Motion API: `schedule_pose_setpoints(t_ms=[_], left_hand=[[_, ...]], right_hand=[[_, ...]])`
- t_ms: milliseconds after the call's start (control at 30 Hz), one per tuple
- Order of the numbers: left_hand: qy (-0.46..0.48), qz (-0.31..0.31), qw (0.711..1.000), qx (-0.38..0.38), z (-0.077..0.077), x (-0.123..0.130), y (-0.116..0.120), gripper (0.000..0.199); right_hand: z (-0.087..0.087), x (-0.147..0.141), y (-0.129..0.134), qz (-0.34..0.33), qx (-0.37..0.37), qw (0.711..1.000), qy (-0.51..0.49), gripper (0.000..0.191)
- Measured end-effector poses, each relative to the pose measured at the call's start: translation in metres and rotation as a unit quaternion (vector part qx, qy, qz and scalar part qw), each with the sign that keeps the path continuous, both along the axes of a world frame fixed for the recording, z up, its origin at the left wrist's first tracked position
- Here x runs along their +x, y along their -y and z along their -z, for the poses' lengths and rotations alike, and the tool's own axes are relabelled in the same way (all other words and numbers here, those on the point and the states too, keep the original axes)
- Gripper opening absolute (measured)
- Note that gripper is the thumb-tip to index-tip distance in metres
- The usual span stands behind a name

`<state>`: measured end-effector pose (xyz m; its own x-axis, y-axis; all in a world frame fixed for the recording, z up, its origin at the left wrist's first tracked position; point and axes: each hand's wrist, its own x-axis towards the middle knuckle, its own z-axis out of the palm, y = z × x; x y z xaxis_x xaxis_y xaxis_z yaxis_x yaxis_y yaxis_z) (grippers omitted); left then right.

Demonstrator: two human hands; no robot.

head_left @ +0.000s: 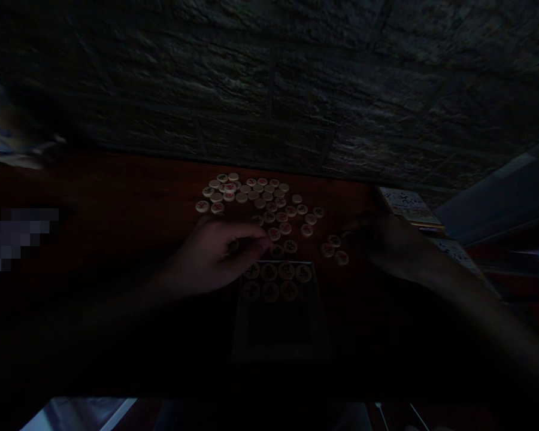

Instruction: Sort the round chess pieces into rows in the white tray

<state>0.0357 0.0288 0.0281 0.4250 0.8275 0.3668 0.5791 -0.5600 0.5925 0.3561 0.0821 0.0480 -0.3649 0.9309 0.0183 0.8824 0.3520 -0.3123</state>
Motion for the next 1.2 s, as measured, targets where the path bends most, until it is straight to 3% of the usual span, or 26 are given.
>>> schedule_pose_setpoints(t_ms=[133, 233, 367, 533, 633, 733, 833, 933, 1067, 1200], left_hand=[[0.007, 0.004, 1.0, -0.006, 0.0, 0.0, 0.0, 0.018], [0.011, 0.001, 1.0, 0.0, 0.0, 0.0, 0.0, 0.018], [0.015, 0.0, 1.0, 0.003, -0.001, 0.0, -0.001, 0.018], [0.023, -0.001, 1.0, -0.001, -0.003, 0.0, -0.002, 0.022], [0.031, 0.0, 0.999, -0.005, -0.003, -0.001, -0.003, 0.024], [0.044, -0.005, 0.999, -0.003, -0.002, -0.001, -0.005, 0.023], [0.058, -0.009, 0.998, -0.017, -0.004, -0.002, -0.007, 0.022], [0.079, -0.005, 0.996, -0.035, -0.006, 0.0, -0.008, 0.021], [0.115, 0.017, 0.993, -0.028, -0.008, 0.002, -0.008, 0.014], [0.122, 0.035, 0.992, -0.025, -0.007, 0.004, -0.008, 0.017]], right_hand=[[0.003, 0.003, -0.003, -0.016, 0.016, 1.0, -0.01, 0.019], [0.003, 0.003, -0.004, 0.007, 0.05, 0.998, -0.041, 0.016], [-0.004, -0.001, -0.001, 0.058, 0.098, 0.986, -0.126, 0.019], [-0.008, -0.016, 0.007, 0.076, 0.084, 0.962, -0.248, 0.02], [-0.008, -0.026, 0.011, 0.076, 0.047, 0.941, -0.326, 0.015], [-0.011, -0.038, 0.01, 0.057, -0.011, 0.916, -0.398, 0.024], [-0.02, -0.053, 0.009, 0.012, -0.078, 0.903, -0.423, 0.034], [-0.024, -0.074, 0.01, -0.035, -0.121, 0.894, -0.43, 0.03], [-0.011, -0.099, 0.021, -0.031, -0.119, 0.855, -0.503, 0.027], [0.005, -0.103, 0.036, -0.023, -0.161, 0.832, -0.53, 0.026]])
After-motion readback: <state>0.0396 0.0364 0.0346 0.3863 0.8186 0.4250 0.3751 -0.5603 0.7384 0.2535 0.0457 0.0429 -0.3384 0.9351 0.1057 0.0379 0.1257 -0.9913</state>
